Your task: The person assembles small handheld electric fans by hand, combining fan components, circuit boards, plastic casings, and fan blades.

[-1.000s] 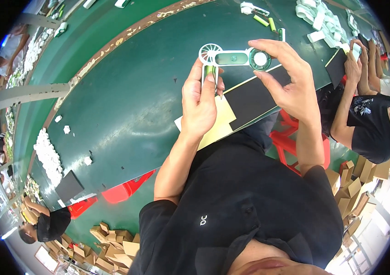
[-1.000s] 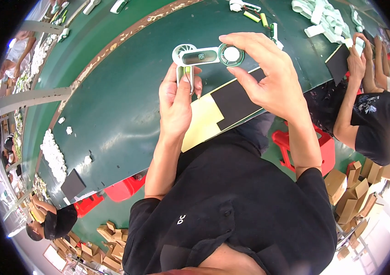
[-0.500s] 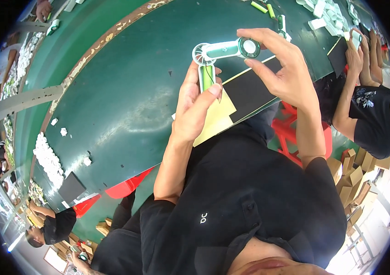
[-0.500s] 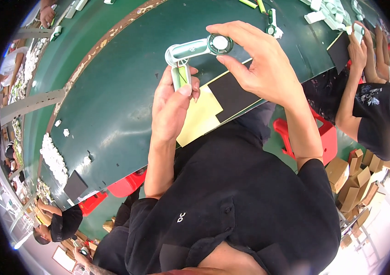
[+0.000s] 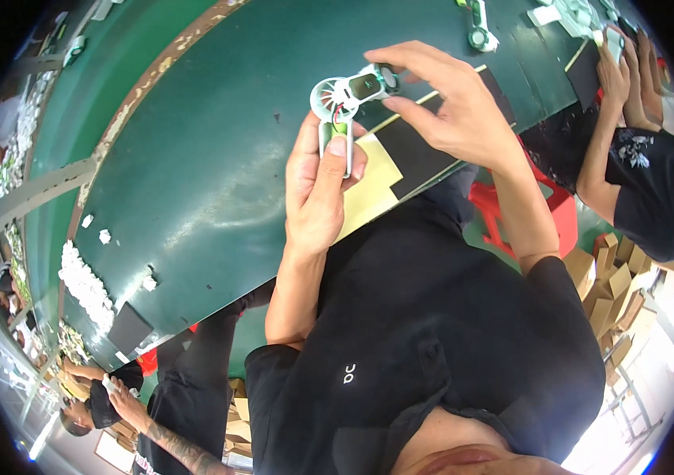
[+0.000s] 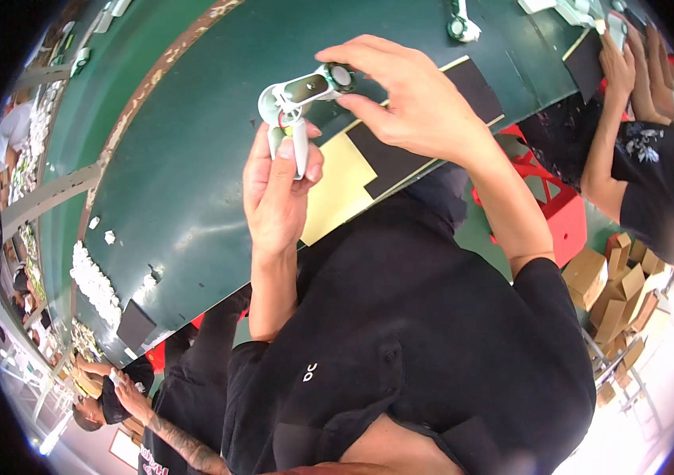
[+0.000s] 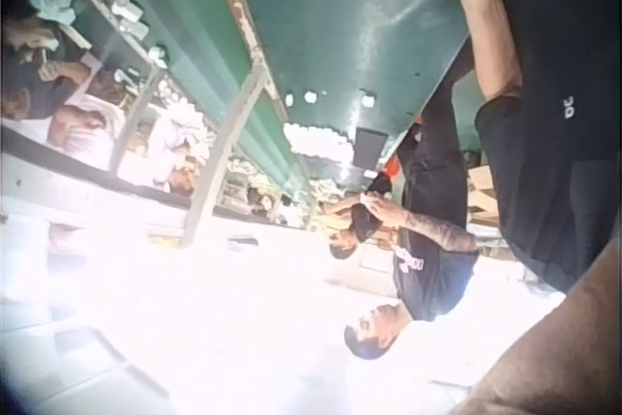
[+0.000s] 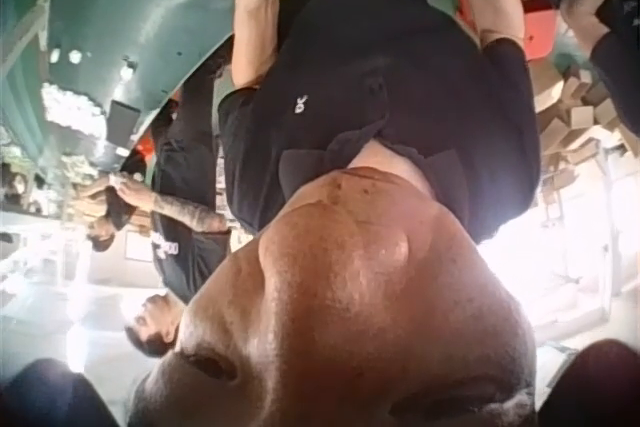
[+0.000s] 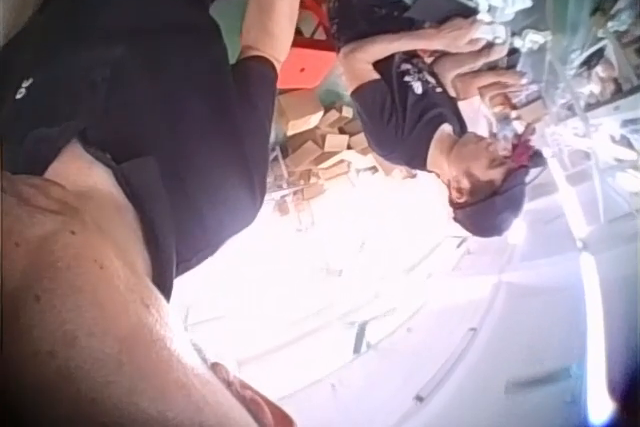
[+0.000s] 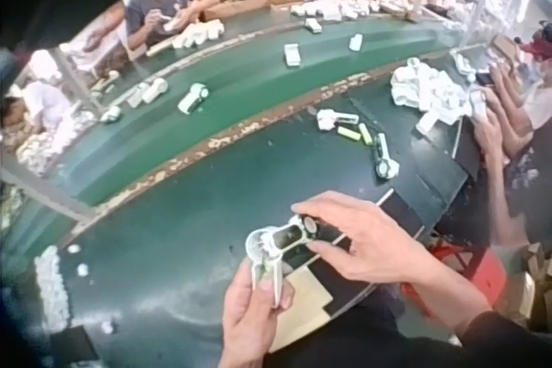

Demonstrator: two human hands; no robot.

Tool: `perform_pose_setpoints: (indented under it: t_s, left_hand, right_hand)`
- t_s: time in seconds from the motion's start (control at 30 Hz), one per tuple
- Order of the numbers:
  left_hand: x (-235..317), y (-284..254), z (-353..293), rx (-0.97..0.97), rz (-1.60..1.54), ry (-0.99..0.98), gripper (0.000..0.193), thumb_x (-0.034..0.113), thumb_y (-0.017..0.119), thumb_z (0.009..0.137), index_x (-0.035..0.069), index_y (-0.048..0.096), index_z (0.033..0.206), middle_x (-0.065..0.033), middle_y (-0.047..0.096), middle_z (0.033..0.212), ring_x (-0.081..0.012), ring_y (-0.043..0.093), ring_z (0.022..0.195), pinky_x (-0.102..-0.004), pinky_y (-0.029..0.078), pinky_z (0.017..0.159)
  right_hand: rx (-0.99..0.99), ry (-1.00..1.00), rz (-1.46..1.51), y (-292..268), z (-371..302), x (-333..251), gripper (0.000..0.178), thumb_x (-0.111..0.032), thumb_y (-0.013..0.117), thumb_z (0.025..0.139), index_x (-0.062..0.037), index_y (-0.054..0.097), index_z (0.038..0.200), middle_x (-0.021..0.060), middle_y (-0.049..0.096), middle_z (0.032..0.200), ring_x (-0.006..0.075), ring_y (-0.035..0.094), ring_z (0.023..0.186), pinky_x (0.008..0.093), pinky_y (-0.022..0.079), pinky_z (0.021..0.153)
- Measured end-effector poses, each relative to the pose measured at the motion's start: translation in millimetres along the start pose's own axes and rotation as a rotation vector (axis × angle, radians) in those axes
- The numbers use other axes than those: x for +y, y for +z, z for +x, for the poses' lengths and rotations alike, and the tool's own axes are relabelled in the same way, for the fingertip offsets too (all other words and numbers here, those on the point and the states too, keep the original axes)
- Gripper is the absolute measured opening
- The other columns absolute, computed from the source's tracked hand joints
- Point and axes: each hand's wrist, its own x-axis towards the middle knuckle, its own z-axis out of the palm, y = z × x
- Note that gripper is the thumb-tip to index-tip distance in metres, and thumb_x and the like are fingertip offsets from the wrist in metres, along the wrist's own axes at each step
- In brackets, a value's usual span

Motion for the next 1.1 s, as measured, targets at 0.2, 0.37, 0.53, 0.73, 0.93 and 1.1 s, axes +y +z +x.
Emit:
perform_pose_setpoints:
  t_s: [0.2,0.37,0.53,0.73,0.93,1.1]
  left_hand:
    - [0.2,-2.5,-3.6,0.175,0.034,0.100,0.022,0.016,0.049,0.111,0.001,0.056,0.125,-0.0057,0.066,0.107,-0.0069,0.051,0.069,-0.0225,0.040,0.060]
    - [-7.3,-9.2,-0.7,0.209,0.063,0.081,0.019,0.017,0.050,0.111,0.002,0.056,0.121,-0.0059,0.066,0.106,-0.0070,0.053,0.066,-0.0219,0.040,0.059]
    - [-28.5,-15.0,-4.0,0.124,0.074,0.029,0.021,0.015,0.047,0.111,0.000,0.056,0.125,-0.0060,0.065,0.109,-0.0084,0.053,0.073,-0.0225,0.037,0.061]
    - [-29.4,-6.7,-18.3,0.255,0.307,0.060,0.029,0.027,0.052,0.110,0.004,0.054,0.128,0.0007,0.058,0.098,-0.0060,0.052,0.079,-0.0244,0.045,0.069]
    - [-127.5,-24.0,-24.8,0.202,0.712,0.415,0.069,0.002,0.045,0.106,0.003,0.013,0.167,-0.0116,0.032,0.163,-0.0170,0.048,0.133,-0.0269,0.047,0.097]
    - [-72.1,-0.6,-24.4,0.136,0.179,0.125,0.062,0.003,0.046,0.102,-0.009,0.024,0.159,-0.0258,0.040,0.155,-0.0352,0.037,0.148,-0.0385,0.025,0.124]
  right_hand:
    - [0.108,-0.066,-0.068,2.9,-14.3,5.3,0.041,-0.009,0.075,0.087,-0.0055,0.066,0.127,0.0132,0.069,0.112,0.0334,0.068,0.098,0.0406,0.056,0.081]
    - [-0.262,-0.088,-0.083,-1.4,-69.7,4.2,0.034,-0.008,0.080,0.083,-0.0058,0.072,0.116,0.0083,0.062,0.092,0.0292,0.063,0.083,0.0396,0.053,0.072]
    - [-0.449,-0.074,-0.256,22.5,-94.6,1.2,0.034,-0.006,0.070,0.086,-0.0036,0.068,0.120,0.0077,0.058,0.097,0.0261,0.061,0.090,0.0380,0.051,0.081]
    - [-0.591,-0.261,-0.342,22.7,-86.7,2.7,0.033,-0.010,0.061,0.086,-0.0037,0.067,0.118,0.0070,0.060,0.108,0.0240,0.058,0.107,0.0390,0.047,0.096]
    - [-0.531,-0.183,-0.257,21.1,-94.3,-2.9,0.022,0.001,0.069,0.082,-0.0044,0.065,0.102,0.0119,0.062,0.100,0.0339,0.061,0.096,0.0467,0.049,0.086]
    - [-0.465,0.039,0.029,17.5,-94.5,3.5,0.017,0.008,0.070,0.077,-0.0018,0.065,0.090,0.0121,0.058,0.083,0.0271,0.058,0.071,0.0354,0.047,0.065]
